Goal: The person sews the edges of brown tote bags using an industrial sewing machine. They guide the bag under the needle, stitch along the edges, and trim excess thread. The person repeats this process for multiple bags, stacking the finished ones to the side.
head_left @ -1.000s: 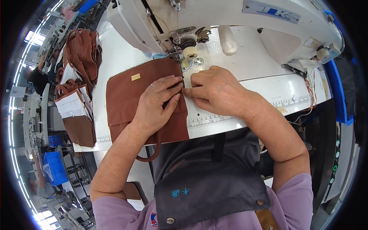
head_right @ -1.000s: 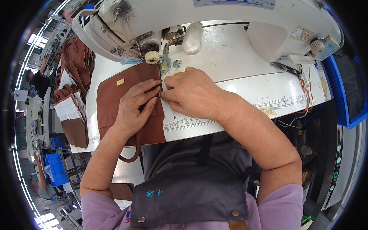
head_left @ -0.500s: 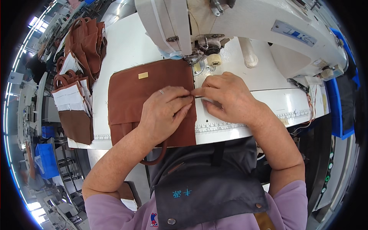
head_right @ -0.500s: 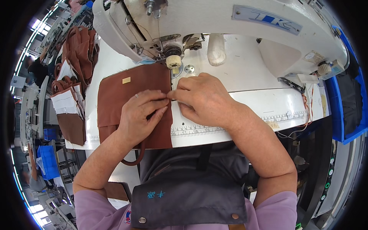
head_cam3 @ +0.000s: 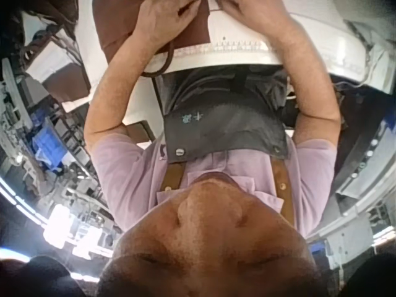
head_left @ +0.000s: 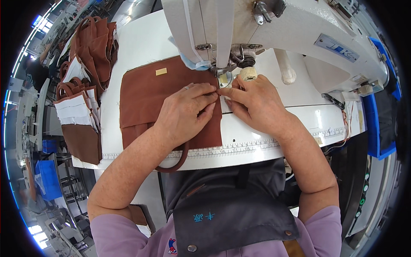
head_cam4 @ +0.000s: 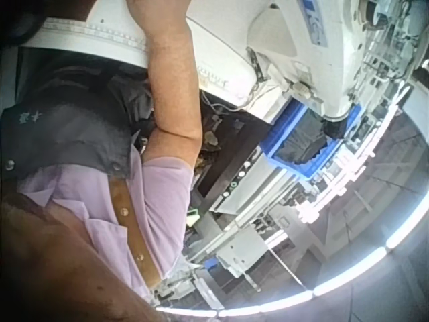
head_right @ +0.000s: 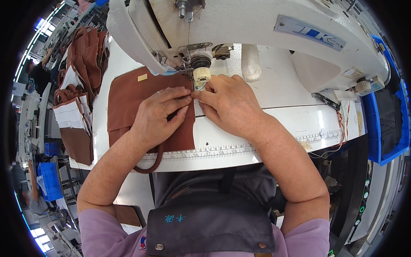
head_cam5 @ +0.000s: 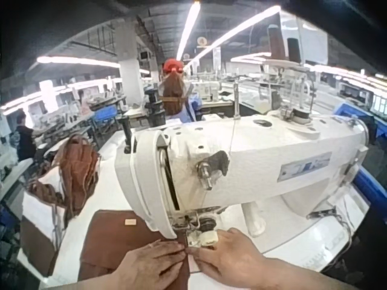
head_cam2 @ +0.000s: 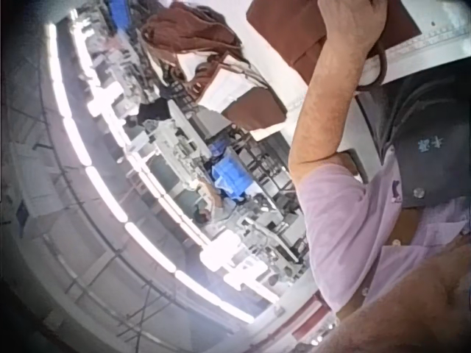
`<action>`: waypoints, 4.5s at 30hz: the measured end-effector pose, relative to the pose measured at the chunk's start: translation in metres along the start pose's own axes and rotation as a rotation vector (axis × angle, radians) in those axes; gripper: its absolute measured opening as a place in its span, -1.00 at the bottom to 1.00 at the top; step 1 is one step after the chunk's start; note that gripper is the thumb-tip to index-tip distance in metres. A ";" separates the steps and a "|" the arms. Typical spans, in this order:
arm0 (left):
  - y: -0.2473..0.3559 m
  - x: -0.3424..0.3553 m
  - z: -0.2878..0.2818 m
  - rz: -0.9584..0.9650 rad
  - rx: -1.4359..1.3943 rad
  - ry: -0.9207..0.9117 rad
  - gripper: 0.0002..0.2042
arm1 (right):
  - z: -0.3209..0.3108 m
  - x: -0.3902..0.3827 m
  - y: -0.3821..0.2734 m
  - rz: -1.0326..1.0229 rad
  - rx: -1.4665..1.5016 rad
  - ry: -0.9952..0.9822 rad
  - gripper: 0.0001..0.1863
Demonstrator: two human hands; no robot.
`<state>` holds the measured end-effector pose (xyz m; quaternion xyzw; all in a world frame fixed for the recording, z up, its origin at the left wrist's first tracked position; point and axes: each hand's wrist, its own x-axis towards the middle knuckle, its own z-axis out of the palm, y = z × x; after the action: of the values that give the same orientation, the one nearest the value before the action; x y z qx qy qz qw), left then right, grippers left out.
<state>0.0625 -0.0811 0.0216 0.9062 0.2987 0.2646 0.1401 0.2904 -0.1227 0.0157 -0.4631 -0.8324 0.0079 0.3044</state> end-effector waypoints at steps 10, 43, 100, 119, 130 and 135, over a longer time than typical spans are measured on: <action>-0.026 0.024 0.004 -0.015 0.011 0.034 -0.80 | 0.001 0.002 0.002 0.071 -0.083 -0.015 -0.67; 0.006 0.007 -0.010 0.115 0.262 -0.143 -0.73 | -0.002 -0.004 0.002 -0.059 -0.043 0.006 -0.84; 0.038 -0.203 -0.078 -0.547 0.102 0.598 -0.71 | 0.001 0.001 0.009 0.094 -0.003 -0.061 -0.73; 0.072 -0.270 -0.049 -0.984 -1.401 0.807 -0.44 | -0.003 -0.021 0.060 0.155 0.115 -0.168 -0.65; 0.113 -0.508 -0.114 -1.184 -1.077 1.264 -0.72 | 0.001 -0.017 0.066 0.133 0.069 -0.192 -0.63; 0.128 -0.628 -0.100 -1.484 -0.831 1.574 -0.76 | 0.003 -0.017 0.074 0.122 0.062 -0.175 -0.63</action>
<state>-0.3618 -0.5583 -0.0924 -0.0230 0.6515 0.6859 0.3233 0.3521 -0.0930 -0.0175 -0.5006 -0.8255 0.0926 0.2435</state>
